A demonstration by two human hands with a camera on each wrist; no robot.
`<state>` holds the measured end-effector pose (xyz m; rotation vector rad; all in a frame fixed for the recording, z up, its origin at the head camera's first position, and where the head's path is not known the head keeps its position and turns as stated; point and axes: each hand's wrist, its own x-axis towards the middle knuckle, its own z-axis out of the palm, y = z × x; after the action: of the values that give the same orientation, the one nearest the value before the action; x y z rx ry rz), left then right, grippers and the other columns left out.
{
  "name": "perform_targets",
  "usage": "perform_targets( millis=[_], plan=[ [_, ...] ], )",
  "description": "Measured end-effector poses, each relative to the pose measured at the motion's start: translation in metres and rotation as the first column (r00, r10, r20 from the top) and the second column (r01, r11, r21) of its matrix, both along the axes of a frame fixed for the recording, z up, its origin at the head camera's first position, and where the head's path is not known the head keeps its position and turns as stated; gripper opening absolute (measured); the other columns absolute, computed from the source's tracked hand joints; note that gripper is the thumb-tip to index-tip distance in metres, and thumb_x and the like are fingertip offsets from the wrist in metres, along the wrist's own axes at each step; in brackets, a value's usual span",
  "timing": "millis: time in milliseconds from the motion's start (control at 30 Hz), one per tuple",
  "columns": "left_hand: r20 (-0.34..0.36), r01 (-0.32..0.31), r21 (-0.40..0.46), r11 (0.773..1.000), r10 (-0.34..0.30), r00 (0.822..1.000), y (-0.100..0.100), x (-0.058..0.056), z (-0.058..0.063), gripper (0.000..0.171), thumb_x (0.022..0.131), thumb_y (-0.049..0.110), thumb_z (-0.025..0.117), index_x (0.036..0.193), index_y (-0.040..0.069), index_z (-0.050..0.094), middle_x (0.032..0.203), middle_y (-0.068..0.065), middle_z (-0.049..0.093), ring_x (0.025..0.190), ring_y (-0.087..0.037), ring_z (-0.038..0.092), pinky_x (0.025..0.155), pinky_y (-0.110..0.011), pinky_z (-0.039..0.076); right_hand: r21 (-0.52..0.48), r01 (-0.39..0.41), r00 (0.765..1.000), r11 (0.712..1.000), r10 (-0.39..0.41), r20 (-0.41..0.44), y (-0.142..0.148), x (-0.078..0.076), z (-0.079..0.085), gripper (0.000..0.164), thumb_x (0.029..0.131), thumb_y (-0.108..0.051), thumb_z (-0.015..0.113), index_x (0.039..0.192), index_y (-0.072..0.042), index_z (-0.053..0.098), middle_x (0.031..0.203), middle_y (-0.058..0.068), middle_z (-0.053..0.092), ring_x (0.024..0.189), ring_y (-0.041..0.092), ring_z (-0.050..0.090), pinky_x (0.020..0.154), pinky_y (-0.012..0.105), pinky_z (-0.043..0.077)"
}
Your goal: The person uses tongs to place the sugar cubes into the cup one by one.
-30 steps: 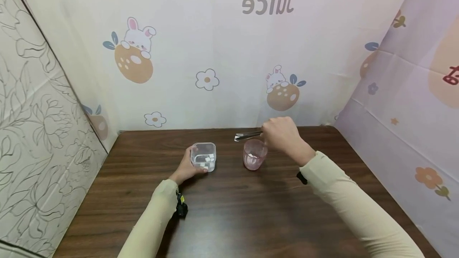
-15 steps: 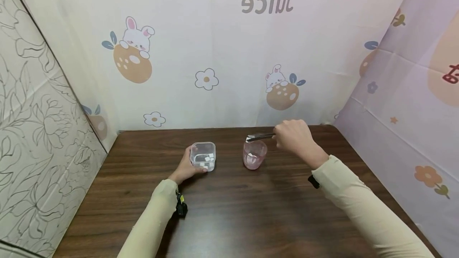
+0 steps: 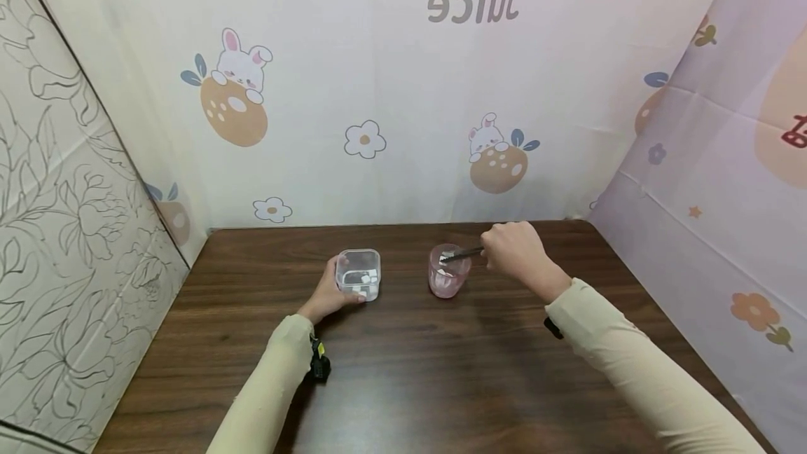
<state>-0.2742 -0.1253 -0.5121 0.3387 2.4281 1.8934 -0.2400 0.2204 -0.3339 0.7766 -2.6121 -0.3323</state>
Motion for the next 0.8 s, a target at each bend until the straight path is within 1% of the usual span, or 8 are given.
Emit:
perform_targets(
  millis=[100, 200, 333, 467, 500, 633, 700, 800],
  plan=[
    [-0.009, -0.005, 0.010, 1.000, 0.005, 1.000, -0.001, -0.002, -0.005, 0.107, 0.058, -0.008, 0.085, 0.144, 0.000, 0.023, 0.141, -0.026, 0.035, 0.128, -0.041, 0.033, 0.108, -0.050, 0.021, 0.027, -0.004, 1.000, 1.000, 0.004, -0.001, -0.001, -0.003, -0.005, 0.035, 0.068, -0.016, 0.081, 0.051, -0.014, 0.051, 0.048, 0.000, 0.047, 0.040, 0.014, 0.039, 0.036, 0.034, 0.038],
    [-0.003, -0.011, 0.011, 1.000, 0.012, 1.000, -0.001, -0.003, -0.005, 0.106, 0.057, -0.006, 0.087, 0.143, 0.001, 0.025, 0.142, -0.024, 0.036, 0.128, -0.039, 0.034, 0.108, -0.049, 0.022, 0.055, -0.010, 1.000, 0.998, 0.010, -0.003, -0.002, -0.005, -0.010, 0.029, 0.065, -0.017, 0.082, 0.054, -0.012, 0.056, 0.052, 0.001, 0.052, 0.041, 0.016, 0.043, 0.037, 0.035, 0.040],
    [-0.002, -0.017, 0.006, 1.000, 0.017, 1.000, -0.001, -0.003, -0.004, 0.105, 0.058, -0.006, 0.086, 0.143, 0.002, 0.026, 0.142, -0.023, 0.037, 0.128, -0.037, 0.035, 0.108, -0.048, 0.023, 0.079, -0.022, 1.000, 0.997, 0.022, -0.002, -0.004, -0.008, -0.015, 0.027, 0.063, -0.016, 0.083, 0.054, -0.013, 0.057, 0.053, 0.001, 0.054, 0.042, 0.017, 0.046, 0.038, 0.035, 0.041],
    [0.005, -0.013, 0.016, 1.000, 0.013, 1.000, 0.000, -0.002, -0.001, 0.104, 0.058, -0.008, 0.085, 0.143, 0.000, 0.025, 0.142, -0.025, 0.036, 0.128, -0.039, 0.034, 0.108, -0.049, 0.022, 0.119, -0.021, 1.000, 0.993, 0.021, 0.000, -0.007, -0.010, -0.018, 0.030, 0.062, -0.014, 0.083, 0.052, -0.014, 0.054, 0.052, 0.000, 0.053, 0.042, 0.014, 0.044, 0.038, 0.034, 0.041],
    [0.007, -0.011, 0.022, 1.000, 0.011, 1.000, 0.000, -0.001, 0.001, 0.104, 0.058, -0.009, 0.085, 0.143, -0.002, 0.024, 0.142, -0.026, 0.035, 0.128, -0.040, 0.034, 0.108, -0.049, 0.022, 0.129, -0.021, 1.000, 0.991, 0.022, -0.003, -0.008, -0.010, -0.019, 0.030, 0.062, -0.012, 0.082, 0.052, -0.015, 0.054, 0.052, 0.000, 0.053, 0.042, 0.014, 0.043, 0.038, 0.034, 0.040],
    [0.012, 0.004, 0.047, 0.999, -0.004, 1.000, 0.002, 0.010, 0.017, 0.101, 0.058, -0.013, 0.082, 0.141, -0.007, 0.024, 0.140, -0.031, 0.034, 0.127, -0.044, 0.033, 0.107, -0.051, 0.021, 0.151, -0.045, 0.998, 0.988, 0.052, -0.043, -0.012, -0.011, -0.021, 0.029, 0.058, -0.005, 0.079, 0.051, -0.015, 0.053, 0.052, 0.001, 0.054, 0.041, 0.013, 0.042, 0.038, 0.033, 0.039],
    [0.013, 0.013, 0.049, 0.999, -0.014, 1.000, 0.002, 0.015, 0.025, 0.100, 0.059, -0.014, 0.081, 0.141, -0.009, 0.023, 0.140, -0.032, 0.034, 0.127, -0.045, 0.033, 0.108, -0.051, 0.022, 0.151, -0.062, 0.995, 0.987, 0.072, -0.066, -0.013, -0.011, -0.023, 0.030, 0.057, -0.006, 0.081, 0.051, -0.015, 0.054, 0.052, 0.002, 0.055, 0.041, 0.013, 0.042, 0.037, 0.033, 0.039],
    [0.016, 0.018, 0.044, 0.999, -0.018, 1.000, 0.003, 0.018, 0.030, 0.098, 0.060, -0.014, 0.080, 0.140, -0.010, 0.023, 0.140, -0.032, 0.033, 0.127, -0.045, 0.032, 0.108, -0.050, 0.021, 0.159, -0.074, 0.992, 0.985, 0.089, -0.091, -0.014, -0.011, -0.026, 0.031, 0.058, -0.004, 0.080, 0.050, -0.015, 0.052, 0.051, 0.001, 0.054, 0.041, 0.013, 0.041, 0.037, 0.033, 0.038]
  ],
)
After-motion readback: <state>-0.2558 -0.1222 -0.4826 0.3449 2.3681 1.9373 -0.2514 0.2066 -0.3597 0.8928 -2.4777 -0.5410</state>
